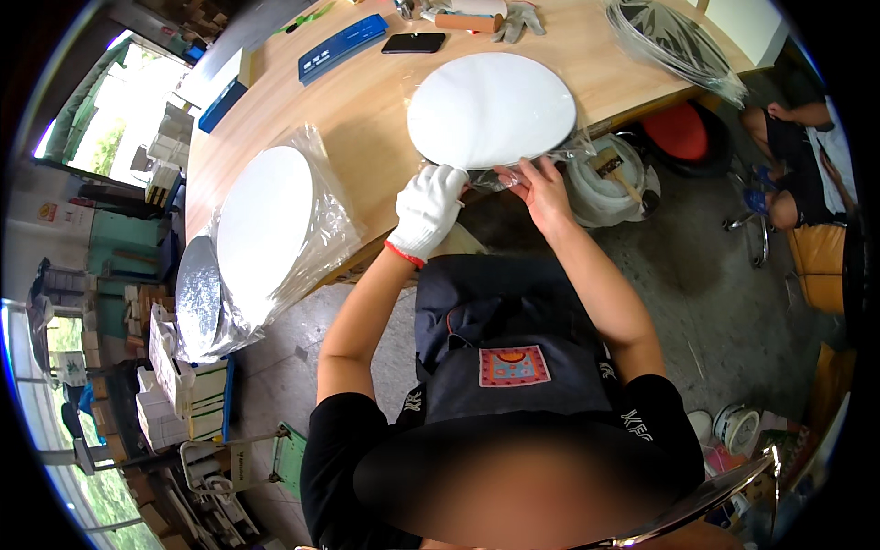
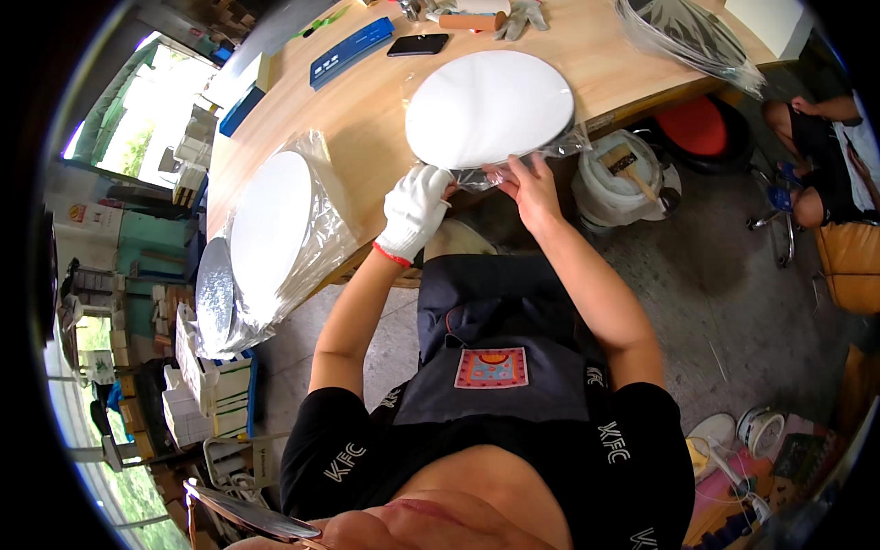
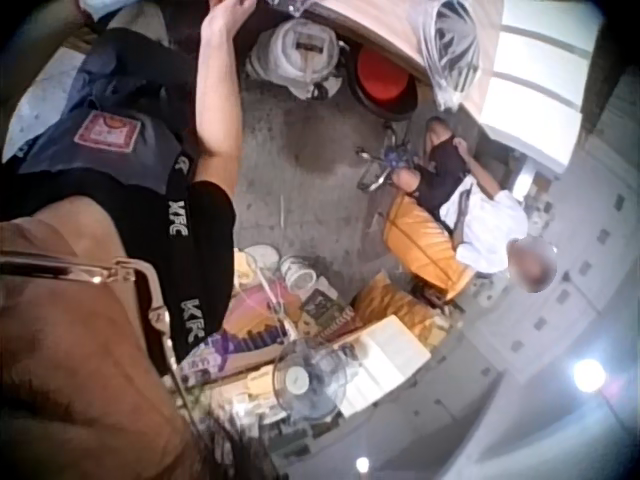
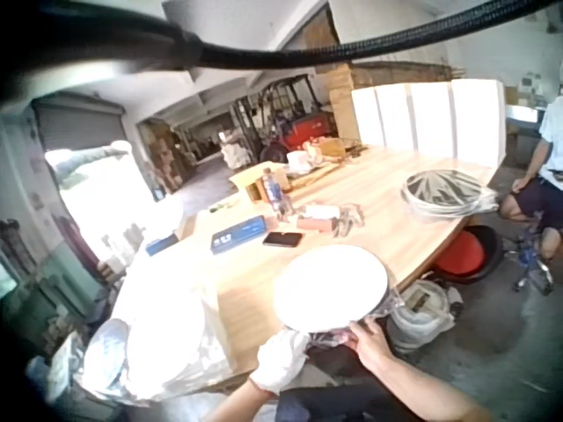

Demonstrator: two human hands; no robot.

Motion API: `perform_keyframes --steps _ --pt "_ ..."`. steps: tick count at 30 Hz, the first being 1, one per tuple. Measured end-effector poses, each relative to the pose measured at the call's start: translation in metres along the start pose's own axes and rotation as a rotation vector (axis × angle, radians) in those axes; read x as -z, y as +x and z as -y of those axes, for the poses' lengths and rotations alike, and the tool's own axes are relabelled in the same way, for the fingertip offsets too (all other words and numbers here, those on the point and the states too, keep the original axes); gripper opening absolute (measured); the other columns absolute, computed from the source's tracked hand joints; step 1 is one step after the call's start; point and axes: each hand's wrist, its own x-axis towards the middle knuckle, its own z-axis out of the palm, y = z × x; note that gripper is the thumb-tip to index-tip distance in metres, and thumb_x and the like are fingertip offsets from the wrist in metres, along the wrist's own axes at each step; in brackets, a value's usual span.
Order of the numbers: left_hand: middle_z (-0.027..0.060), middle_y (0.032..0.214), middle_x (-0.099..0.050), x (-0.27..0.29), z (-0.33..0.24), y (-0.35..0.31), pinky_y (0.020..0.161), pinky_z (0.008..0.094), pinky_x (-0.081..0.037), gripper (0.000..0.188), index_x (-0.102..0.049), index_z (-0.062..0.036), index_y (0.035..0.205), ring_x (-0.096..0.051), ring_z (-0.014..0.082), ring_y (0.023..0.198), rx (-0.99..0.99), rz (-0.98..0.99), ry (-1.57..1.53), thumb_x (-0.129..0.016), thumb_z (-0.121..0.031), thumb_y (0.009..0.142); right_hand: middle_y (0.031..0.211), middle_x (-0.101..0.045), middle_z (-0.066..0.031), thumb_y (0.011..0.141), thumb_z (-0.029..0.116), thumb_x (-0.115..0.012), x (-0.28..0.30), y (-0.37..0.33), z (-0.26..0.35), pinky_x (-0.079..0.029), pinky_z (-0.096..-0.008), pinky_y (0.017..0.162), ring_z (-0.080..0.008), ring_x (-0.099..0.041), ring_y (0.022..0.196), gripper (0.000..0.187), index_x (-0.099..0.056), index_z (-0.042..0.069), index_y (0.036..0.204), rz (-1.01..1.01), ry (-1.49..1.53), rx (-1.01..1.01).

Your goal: The person peels the clear protective plastic film from several round black and white acrylic discs.

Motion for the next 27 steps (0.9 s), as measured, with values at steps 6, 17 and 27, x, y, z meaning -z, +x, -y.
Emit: perform_keyframes --steps 6,17,27 --pt "0.0086 0.133 -0.051 0.012 -0.014 -0.01 0.103 0.0481 -0.039 0.079 -0.052 -0.0164 0.136 -0.047 0.0333 0.124 -0.107 0.088 -0.121 -0.084 -0.023 0.064 0.09 -0.072 -0.0116 0.098 0.028 -0.057 0.074 -0.023 0.027 -0.055 -0.0262 0.056 -0.016 -0.069 0.068 0.033 -0.058 0.001 0.117 0.099 -0.765 -0.307" --pt "0.0057 0.087 -0.069 -0.02 -0.004 0.064 0.069 0.0352 -0.052 0.03 -0.068 -0.0105 0.11 -0.066 0.0234 0.076 0.108 -0.156 -0.157 -0.07 -0.006 0.081 0.13 -0.06 -0.0171 0.092 0.003 -0.048 0.057 -0.007 0.043 -0.05 -0.0364 0.097 -0.0238 -0.061 0.114 0.048 -0.046 0.004 0.139 0.064 -0.304 -0.015" --pt "0.0086 0.118 -0.059 -0.021 -0.05 0.075 0.089 0.0338 -0.049 0.031 -0.052 -0.0059 0.126 -0.057 0.0203 0.104 0.89 -1.155 -1.762 -0.056 -0.022 0.1 0.141 -0.047 -0.0157 0.096 0.054 -0.054 0.006 -0.026 0.049 -0.044 -0.0399 0.099 -0.024 -0.054 0.123 0.084 -0.015 0.01 0.156 0.121 -0.499 -0.035"
